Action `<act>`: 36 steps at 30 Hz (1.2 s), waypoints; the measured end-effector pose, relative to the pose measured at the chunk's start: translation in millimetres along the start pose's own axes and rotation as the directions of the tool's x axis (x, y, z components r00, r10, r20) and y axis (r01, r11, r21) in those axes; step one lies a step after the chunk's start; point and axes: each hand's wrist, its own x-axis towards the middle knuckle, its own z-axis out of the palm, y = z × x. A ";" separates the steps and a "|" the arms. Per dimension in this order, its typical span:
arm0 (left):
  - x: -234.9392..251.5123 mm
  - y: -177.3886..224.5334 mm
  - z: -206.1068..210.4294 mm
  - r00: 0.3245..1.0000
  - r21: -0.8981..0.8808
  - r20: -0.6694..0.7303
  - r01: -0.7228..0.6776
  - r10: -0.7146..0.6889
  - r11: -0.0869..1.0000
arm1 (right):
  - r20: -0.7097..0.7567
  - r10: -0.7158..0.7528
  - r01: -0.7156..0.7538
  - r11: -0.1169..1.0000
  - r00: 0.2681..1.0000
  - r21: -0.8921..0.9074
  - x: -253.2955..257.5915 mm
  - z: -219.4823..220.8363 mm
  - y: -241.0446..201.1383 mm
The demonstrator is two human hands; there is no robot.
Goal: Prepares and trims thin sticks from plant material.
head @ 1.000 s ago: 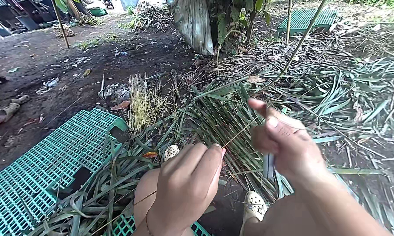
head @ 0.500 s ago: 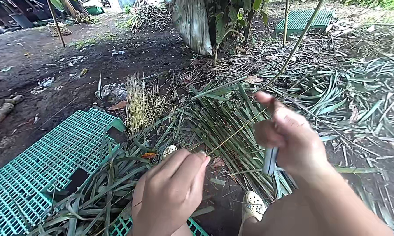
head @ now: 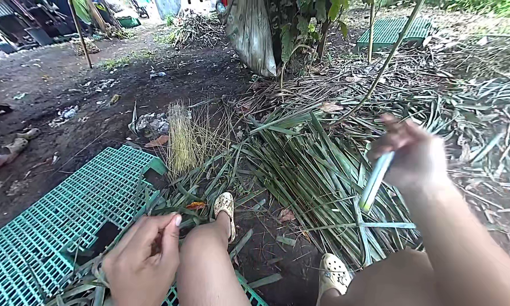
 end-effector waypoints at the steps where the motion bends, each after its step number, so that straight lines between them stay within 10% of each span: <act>1: -0.2 5.4 3.8 1.000 -0.024 -0.003 -0.012 0.012 1.000 | 0.112 0.095 -0.082 0.990 0.989 -0.118 -10.8 8.3 13.0; 4: -1.8 22.6 15.0 0.999 -0.125 0.033 -0.037 0.041 0.991 | 0.468 0.329 -0.115 0.897 0.820 -0.427 -48.7 33.6 42.3; 9: -9.3 43.2 25.4 0.992 -0.267 0.106 -0.031 0.061 0.963 | 0.715 0.268 -0.073 0.954 0.646 -0.291 -79.3 64.6 50.8; 26: -8.0 18.8 21.4 0.894 -0.304 0.447 0.150 0.002 0.941 | 0.532 -0.122 0.217 0.969 0.838 -0.120 -66.4 46.3 19.9; 36: 49.7 116.0 49.3 0.956 -0.492 0.222 -0.062 0.194 0.869 | 0.696 -0.221 0.419 0.900 0.683 -0.125 -95.5 56.3 30.2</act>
